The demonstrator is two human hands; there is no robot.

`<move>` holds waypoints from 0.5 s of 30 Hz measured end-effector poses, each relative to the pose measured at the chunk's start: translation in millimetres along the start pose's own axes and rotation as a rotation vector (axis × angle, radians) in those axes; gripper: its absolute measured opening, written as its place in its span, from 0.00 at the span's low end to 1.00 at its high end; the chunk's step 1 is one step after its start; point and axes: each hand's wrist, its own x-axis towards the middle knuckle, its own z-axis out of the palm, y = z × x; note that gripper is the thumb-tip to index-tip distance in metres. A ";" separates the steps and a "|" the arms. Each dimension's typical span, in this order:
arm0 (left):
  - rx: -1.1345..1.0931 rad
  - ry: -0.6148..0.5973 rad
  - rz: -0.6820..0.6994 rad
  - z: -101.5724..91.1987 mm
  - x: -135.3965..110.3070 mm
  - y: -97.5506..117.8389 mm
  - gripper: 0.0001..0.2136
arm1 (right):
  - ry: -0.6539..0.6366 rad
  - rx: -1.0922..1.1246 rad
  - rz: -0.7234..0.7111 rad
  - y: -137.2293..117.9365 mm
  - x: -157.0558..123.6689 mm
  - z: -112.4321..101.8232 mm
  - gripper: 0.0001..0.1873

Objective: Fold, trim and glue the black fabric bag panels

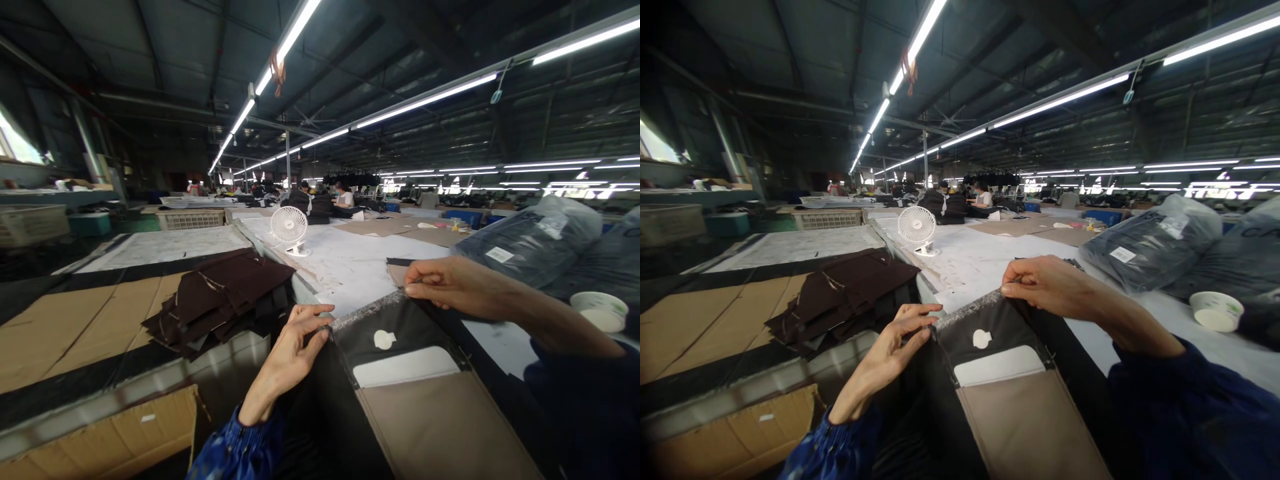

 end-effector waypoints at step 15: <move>0.069 0.094 -0.223 23.8 0.9 2.8 0.06 | 0.078 -0.129 0.087 19.0 14.2 2.4 0.15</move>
